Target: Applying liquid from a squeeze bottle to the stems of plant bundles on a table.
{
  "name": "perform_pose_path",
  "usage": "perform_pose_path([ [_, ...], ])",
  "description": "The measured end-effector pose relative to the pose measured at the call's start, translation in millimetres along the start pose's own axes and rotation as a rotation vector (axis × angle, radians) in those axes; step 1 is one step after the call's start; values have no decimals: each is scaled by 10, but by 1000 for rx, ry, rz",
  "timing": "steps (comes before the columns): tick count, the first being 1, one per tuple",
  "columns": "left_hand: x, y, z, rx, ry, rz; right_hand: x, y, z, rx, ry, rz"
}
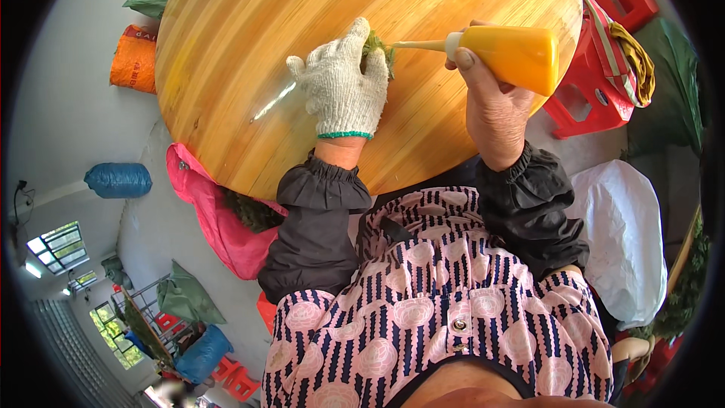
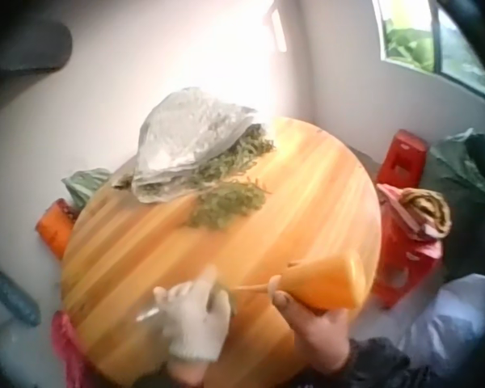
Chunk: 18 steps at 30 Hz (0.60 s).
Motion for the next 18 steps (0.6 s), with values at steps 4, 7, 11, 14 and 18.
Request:
perform_pose_path([
  [4,29,42,-3,-33,-4,-3,-5,33,-18,1,-9,-29],
  [7,23,39,-14,-24,-29,10,-33,104,-32,5,38,-36],
  [11,11,51,5,-87,-66,20,-94,67,-95,120,-25,-54],
  [14,10,56,3,-85,-105,42,-105,80,-89,134,-24,-56],
  [18,-10,67,27,-88,-110,35,-127,95,-59,124,6,-82],
])
Point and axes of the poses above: each hand's wrist, its own x-axis away from the middle knuckle, its own z-axis out of the back of the hand, y = z × x, the point moved 1 cm from there along -x, towards the middle knuckle, and after that the axes turned 10 degrees about -z, right-handed, at the moved point
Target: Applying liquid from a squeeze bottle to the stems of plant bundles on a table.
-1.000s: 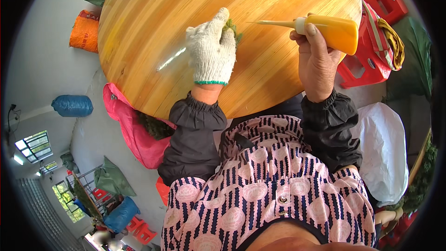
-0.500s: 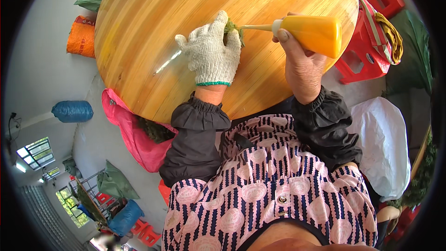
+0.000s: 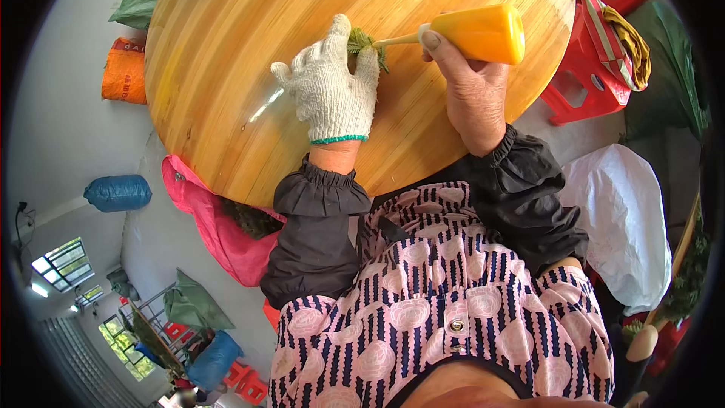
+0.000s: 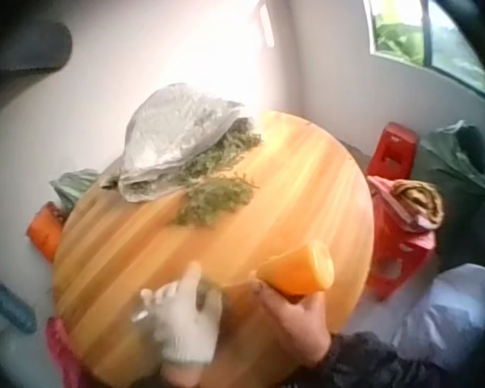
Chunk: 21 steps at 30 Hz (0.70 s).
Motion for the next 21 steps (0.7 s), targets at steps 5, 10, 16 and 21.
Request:
perform_pose_path([
  [5,-37,-4,84,-107,154,-190,-17,34,-9,-76,6,-3],
  [10,-45,-67,-47,44,43,-177,-13,43,0,-39,30,-4],
  [16,-20,-126,-125,164,170,-178,-39,2,-71,-11,-85,50],
  [21,8,-148,-136,120,139,-164,-136,34,-152,13,-169,73],
])
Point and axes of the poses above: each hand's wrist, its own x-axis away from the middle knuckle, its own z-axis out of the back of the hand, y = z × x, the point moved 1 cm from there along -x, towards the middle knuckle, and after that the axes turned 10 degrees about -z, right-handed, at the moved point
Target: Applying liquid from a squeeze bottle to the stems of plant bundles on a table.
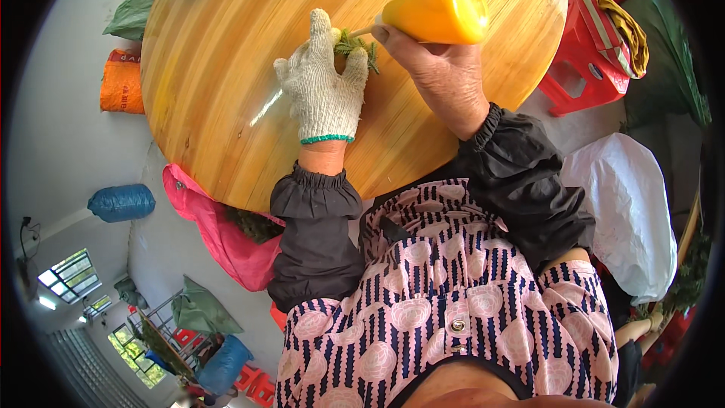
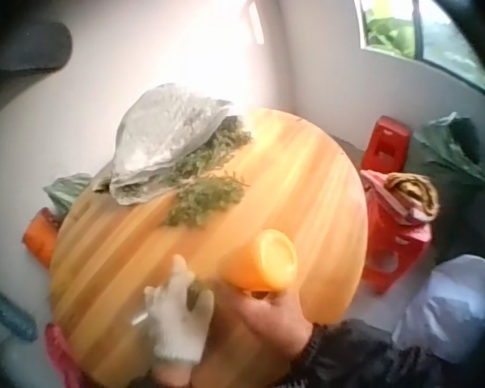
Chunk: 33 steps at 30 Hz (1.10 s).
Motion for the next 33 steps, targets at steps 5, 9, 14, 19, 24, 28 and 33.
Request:
perform_pose_path([
  [5,-22,23,-10,11,-22,23,-15,-20,16,81,3,15],
  [9,-2,5,5,6,-27,31,-17,25,38,202,-12,55],
  [14,13,-1,-10,-5,-22,11,8,66,9,195,6,154],
  [19,9,12,9,41,-77,26,39,37,25,217,28,163],
  [24,16,-8,7,32,-64,2,65,20,22,221,53,183],
  [28,32,-14,-8,13,-49,3,109,10,55,283,65,200],
  [33,11,6,37,73,-111,72,199,-35,78,283,30,97],
])
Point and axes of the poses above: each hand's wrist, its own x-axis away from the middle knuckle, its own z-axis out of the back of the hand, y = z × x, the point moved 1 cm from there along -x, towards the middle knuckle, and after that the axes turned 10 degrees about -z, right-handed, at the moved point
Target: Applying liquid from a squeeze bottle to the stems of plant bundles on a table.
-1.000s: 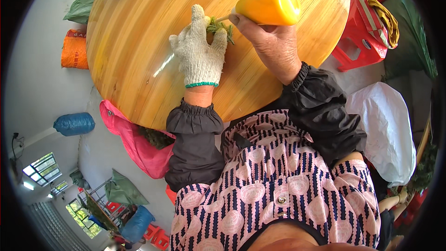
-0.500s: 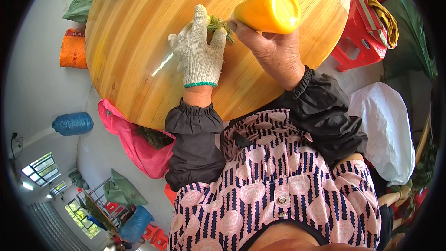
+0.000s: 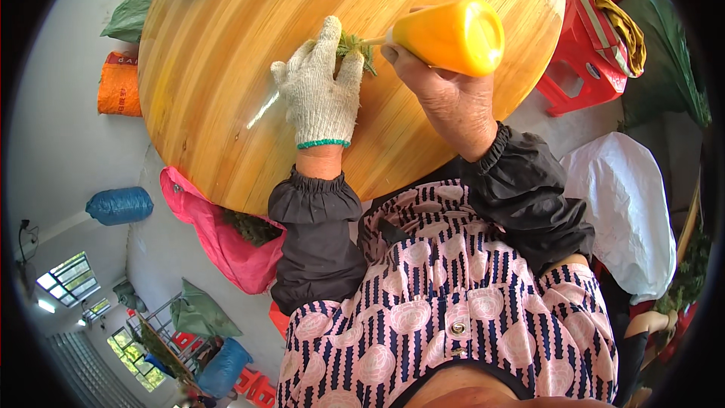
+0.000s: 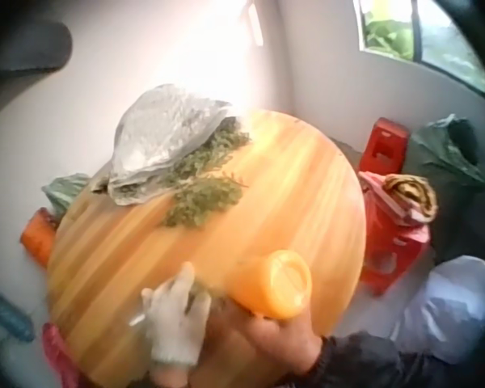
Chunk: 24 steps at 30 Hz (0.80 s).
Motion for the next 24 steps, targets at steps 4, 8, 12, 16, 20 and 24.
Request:
perform_pose_path([
  [4,7,24,-18,-25,14,13,4,8,-11,-50,6,-18],
  [8,-3,50,15,-77,33,-54,22,28,-17,-109,10,-106],
  [12,41,15,-10,-183,64,-116,30,-28,-16,-144,14,-108],
  [16,35,7,-16,-200,16,-94,37,-28,-24,-169,13,-95],
  [20,28,30,-49,-149,-7,-58,41,52,22,15,33,-63],
  [24,26,50,-13,-181,-5,-61,70,62,11,-8,10,-34],
])
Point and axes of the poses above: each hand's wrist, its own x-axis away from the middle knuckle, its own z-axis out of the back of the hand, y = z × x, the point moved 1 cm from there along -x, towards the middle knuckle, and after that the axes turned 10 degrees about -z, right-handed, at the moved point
